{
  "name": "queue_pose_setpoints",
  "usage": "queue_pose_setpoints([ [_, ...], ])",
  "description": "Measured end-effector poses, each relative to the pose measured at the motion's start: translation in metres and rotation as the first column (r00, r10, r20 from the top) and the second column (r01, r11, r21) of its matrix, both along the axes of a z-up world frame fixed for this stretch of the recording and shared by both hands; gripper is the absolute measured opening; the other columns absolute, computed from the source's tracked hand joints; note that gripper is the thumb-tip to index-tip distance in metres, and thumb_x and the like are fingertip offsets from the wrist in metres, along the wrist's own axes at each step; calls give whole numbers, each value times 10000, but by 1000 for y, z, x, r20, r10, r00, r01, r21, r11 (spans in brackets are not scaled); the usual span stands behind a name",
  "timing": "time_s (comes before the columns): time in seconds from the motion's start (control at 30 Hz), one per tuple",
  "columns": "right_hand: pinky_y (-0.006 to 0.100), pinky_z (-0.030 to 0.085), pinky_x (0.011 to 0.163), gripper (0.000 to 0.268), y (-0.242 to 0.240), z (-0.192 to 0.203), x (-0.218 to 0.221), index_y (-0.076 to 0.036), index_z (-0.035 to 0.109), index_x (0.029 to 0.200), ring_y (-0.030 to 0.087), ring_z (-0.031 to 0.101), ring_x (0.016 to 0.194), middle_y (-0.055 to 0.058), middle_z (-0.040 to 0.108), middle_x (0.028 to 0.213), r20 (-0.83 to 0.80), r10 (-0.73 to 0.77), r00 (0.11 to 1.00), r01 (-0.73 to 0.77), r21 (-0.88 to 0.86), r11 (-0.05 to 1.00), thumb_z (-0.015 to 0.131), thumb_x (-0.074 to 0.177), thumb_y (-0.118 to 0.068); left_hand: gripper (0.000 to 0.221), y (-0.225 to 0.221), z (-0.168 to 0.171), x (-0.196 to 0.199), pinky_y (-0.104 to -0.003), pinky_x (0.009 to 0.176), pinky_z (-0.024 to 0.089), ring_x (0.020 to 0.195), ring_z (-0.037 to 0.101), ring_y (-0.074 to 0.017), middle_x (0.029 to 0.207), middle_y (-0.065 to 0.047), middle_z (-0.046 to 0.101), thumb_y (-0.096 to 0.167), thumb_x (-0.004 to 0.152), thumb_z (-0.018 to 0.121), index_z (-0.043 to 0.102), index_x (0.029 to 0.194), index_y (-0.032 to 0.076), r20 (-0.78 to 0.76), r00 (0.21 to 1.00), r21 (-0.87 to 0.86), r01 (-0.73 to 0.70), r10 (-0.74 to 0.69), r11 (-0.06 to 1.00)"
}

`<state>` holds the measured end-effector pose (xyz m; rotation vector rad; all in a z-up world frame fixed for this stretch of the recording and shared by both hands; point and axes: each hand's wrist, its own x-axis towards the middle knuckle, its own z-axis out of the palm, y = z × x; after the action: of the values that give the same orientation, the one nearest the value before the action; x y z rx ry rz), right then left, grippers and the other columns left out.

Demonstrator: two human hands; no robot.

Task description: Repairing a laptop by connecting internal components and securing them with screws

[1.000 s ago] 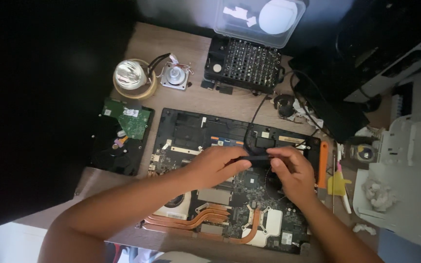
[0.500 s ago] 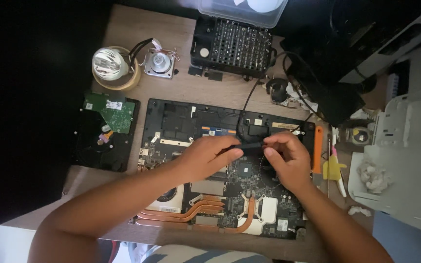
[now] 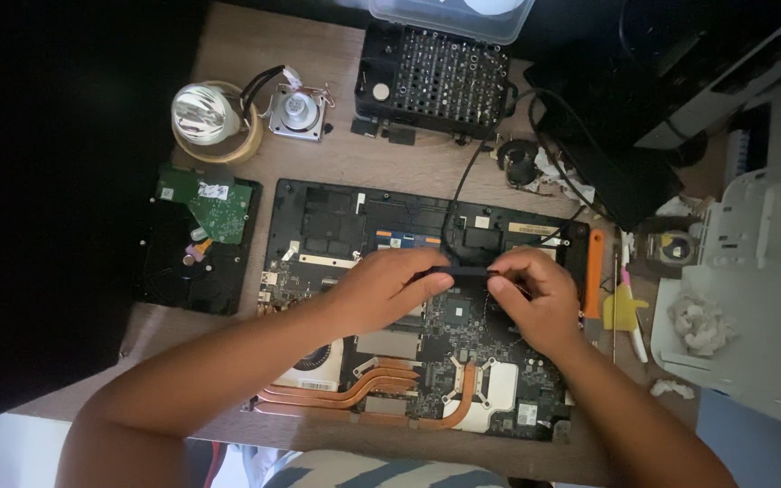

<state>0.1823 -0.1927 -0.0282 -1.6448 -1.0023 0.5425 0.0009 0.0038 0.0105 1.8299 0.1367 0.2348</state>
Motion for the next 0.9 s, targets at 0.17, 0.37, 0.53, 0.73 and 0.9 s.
queue_pose_setpoints([
  [0.17,349,493,659,194,5,8,-5,12,724,1095,203,615,711,144,670,840,-16,-18,1000,18,9,1000,757,912,-43,335,-7,-4,-4,-490,737,596,952,709,-467,1057,-269,702,295,1036,642,655,1239,29,-2,998,-53,-66,66,996],
  [0.37,349,538,723,335,-1,-8,-3,33,704,1197,240,704,828,154,693,944,-51,-18,999,19,26,999,802,888,-50,378,0,-5,-4,-549,785,604,990,684,-473,1170,-208,665,248,975,743,640,1306,97,78,986,-82,-138,144,987],
  [0.53,391,528,688,313,2,1,-6,62,688,1221,227,666,781,200,692,907,-55,-64,996,61,-67,996,760,936,-46,366,-2,-11,-5,-618,765,573,1033,623,-538,1210,-206,600,167,1017,694,599,1359,77,125,977,-21,-169,170,985],
  [0.73,359,564,759,391,5,5,-10,5,727,1279,179,698,845,143,757,947,-37,-87,996,85,-47,995,797,902,-67,331,-2,-21,-4,-495,719,603,882,678,-294,1242,-103,619,172,1020,704,640,1345,160,181,963,-27,-199,201,980],
  [0.9,400,561,723,180,-1,-11,-2,-25,787,1050,304,746,885,162,758,919,20,-66,998,68,-97,993,822,905,-127,289,-3,-17,-5,-568,696,595,882,676,-416,1222,-179,616,94,1022,670,639,1310,105,173,970,-34,-166,169,986],
])
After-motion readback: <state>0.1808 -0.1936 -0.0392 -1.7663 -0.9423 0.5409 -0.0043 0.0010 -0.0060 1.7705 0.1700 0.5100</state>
